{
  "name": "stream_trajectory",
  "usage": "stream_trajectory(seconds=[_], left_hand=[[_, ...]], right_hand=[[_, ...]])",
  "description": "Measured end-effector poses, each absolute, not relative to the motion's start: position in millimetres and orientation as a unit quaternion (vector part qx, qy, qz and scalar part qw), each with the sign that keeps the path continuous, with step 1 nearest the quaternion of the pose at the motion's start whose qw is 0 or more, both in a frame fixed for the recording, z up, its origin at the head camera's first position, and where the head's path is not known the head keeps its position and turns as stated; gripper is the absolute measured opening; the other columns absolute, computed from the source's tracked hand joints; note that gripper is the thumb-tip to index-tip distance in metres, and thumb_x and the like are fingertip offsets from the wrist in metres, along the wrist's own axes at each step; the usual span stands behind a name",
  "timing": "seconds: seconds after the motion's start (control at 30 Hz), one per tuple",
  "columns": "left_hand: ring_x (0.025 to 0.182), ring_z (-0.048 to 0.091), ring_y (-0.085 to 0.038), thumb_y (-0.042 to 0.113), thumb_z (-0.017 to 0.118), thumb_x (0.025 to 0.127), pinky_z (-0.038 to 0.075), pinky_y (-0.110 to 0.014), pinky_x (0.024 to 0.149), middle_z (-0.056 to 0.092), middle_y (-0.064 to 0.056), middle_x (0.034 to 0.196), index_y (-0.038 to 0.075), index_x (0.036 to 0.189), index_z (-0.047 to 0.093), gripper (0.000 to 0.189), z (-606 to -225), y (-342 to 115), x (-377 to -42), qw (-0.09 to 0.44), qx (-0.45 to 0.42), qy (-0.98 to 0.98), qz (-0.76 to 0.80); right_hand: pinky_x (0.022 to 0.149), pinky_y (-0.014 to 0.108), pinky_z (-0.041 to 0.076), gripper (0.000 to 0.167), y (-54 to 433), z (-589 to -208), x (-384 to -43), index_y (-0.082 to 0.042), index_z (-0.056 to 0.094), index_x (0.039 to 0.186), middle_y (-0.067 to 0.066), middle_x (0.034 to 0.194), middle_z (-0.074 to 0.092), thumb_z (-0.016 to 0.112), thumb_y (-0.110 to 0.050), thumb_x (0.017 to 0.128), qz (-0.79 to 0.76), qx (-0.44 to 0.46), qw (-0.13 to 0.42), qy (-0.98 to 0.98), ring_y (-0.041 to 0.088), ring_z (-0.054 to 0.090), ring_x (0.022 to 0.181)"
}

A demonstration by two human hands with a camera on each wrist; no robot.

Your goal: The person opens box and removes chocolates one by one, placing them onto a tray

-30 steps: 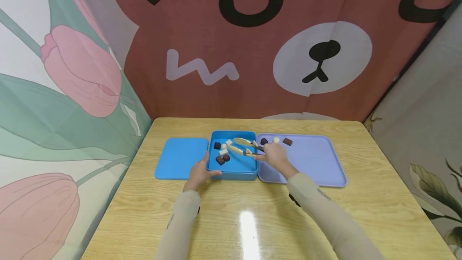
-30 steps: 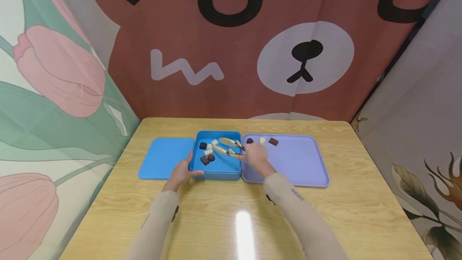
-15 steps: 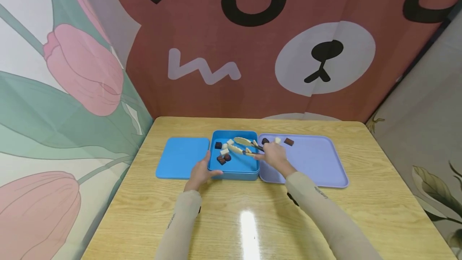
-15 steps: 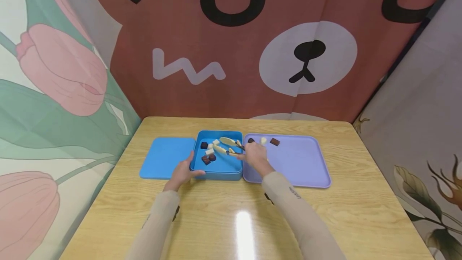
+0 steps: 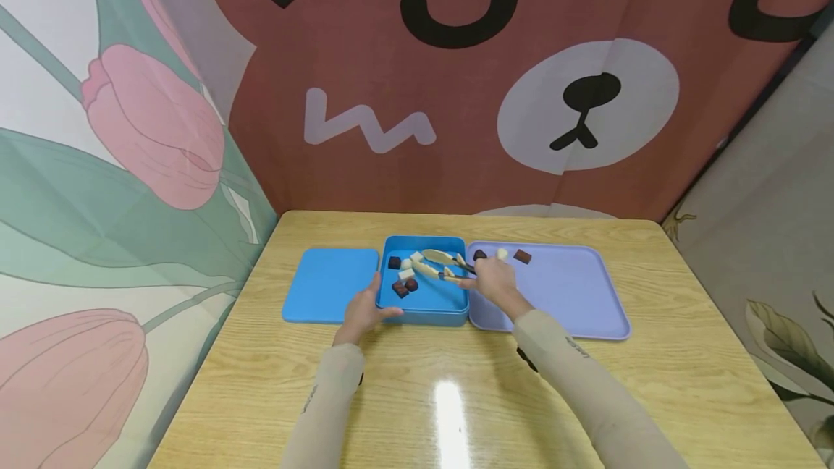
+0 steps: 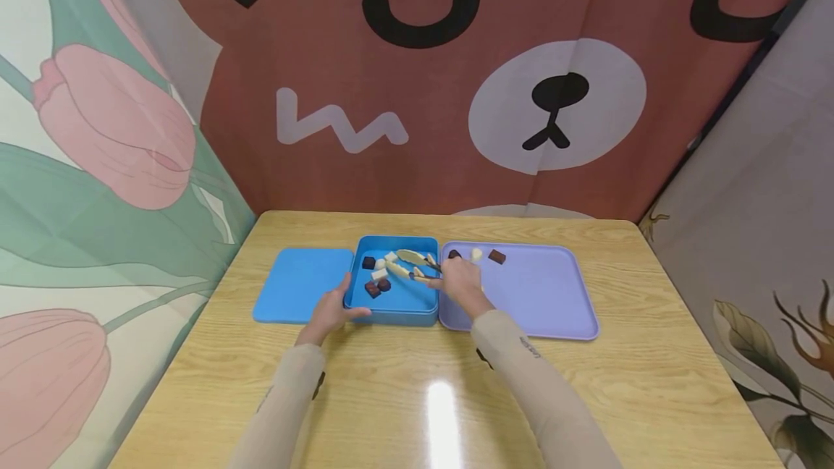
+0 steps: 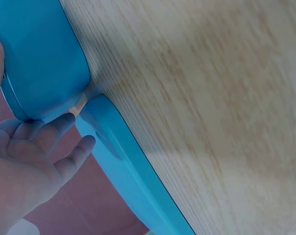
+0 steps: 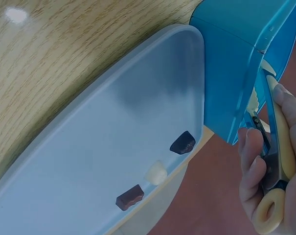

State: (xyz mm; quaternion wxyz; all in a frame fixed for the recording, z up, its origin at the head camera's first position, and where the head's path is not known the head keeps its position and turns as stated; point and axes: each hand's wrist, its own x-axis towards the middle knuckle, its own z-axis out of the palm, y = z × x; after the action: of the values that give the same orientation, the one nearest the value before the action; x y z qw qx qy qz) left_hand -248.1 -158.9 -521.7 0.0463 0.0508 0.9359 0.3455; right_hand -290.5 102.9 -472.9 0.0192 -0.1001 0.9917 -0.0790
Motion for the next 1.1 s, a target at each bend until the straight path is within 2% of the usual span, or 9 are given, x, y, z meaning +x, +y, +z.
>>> stream_trajectory(seconds=[0.33,0.87,1.1], left_hand=[[0.122,0.035,-0.036,0.044,0.072,0.069,0.036,-0.046,0.093,0.03,-0.021,0.139,0.003,0.143,0.015,0.102,-523,-158,-248,0.047,0.051,0.935,0.349],[0.12,0.037,-0.037,0.041,0.073,0.07,0.038,-0.046,0.091,0.031,-0.022,0.138,0.002,0.143,0.015,0.101,-522,-158,-248,0.04,0.053,0.935,0.348],[0.12,0.037,-0.036,0.043,0.072,0.07,0.039,-0.046,0.09,0.031,-0.021,0.138,0.003,0.143,0.015,0.101,-525,-157,-248,0.04,0.052,0.937,0.343]], right_hand=[[0.035,0.024,0.024,0.045,105,-471,-288,-0.01,0.054,0.058,-0.001,0.048,0.041,0.067,-0.049,0.074,-0.085,-0.094,0.034,0.991,0.013,0.039,0.041],[0.033,0.025,0.023,0.051,116,-466,-280,-0.013,0.043,0.049,-0.002,0.044,0.037,0.066,-0.051,0.074,-0.067,-0.128,-0.015,0.989,0.011,0.032,0.038],[0.033,0.025,0.023,0.051,120,-468,-278,-0.013,0.044,0.047,-0.002,0.043,0.038,0.066,-0.049,0.075,-0.071,-0.127,-0.015,0.989,0.011,0.033,0.039]])
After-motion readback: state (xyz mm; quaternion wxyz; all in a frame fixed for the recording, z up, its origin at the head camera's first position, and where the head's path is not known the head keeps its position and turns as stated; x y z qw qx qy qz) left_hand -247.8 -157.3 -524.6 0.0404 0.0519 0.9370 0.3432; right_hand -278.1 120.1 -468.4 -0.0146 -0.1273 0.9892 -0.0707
